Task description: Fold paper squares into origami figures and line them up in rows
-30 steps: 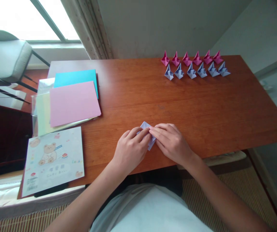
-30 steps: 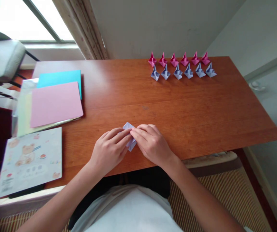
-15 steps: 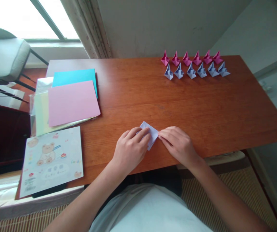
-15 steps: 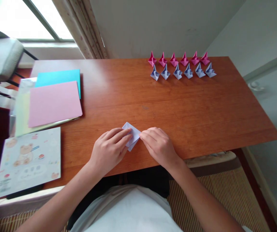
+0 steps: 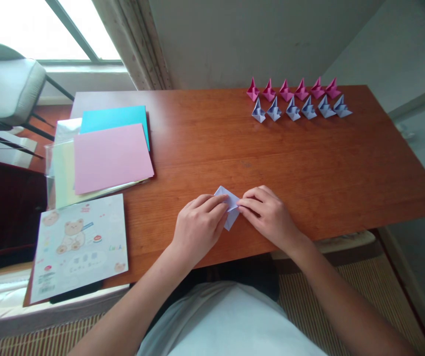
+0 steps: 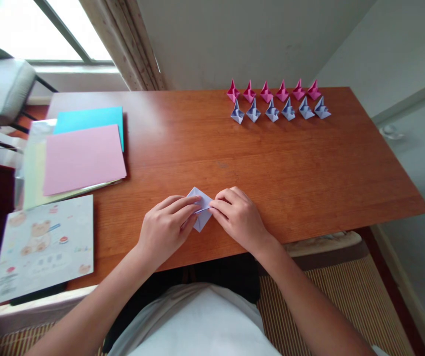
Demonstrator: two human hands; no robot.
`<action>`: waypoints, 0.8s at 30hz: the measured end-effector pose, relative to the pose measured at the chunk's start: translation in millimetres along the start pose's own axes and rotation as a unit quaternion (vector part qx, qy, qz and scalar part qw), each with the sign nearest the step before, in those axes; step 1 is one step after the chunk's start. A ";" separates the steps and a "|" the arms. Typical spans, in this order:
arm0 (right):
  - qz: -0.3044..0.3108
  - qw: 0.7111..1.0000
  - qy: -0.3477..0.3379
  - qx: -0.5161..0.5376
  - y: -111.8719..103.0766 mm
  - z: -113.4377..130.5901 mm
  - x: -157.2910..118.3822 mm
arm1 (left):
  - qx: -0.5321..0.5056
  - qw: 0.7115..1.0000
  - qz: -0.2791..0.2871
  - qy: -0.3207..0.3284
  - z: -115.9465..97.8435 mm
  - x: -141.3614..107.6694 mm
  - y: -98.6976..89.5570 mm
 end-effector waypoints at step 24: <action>0.021 0.994 0.105 -0.019 7.3 -7.4 17.1 | -0.002 0.991 0.028 -0.134 40.3 -11.7 -10.9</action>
Point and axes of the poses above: each hand's wrist, its own x-axis towards the middle knuckle, its own y-axis out of the palm, z = x × y, the point moved 9 cm from there along x, towards the middle knuckle, and after that the axes turned 1 degree about z, right-handed, at the moved point
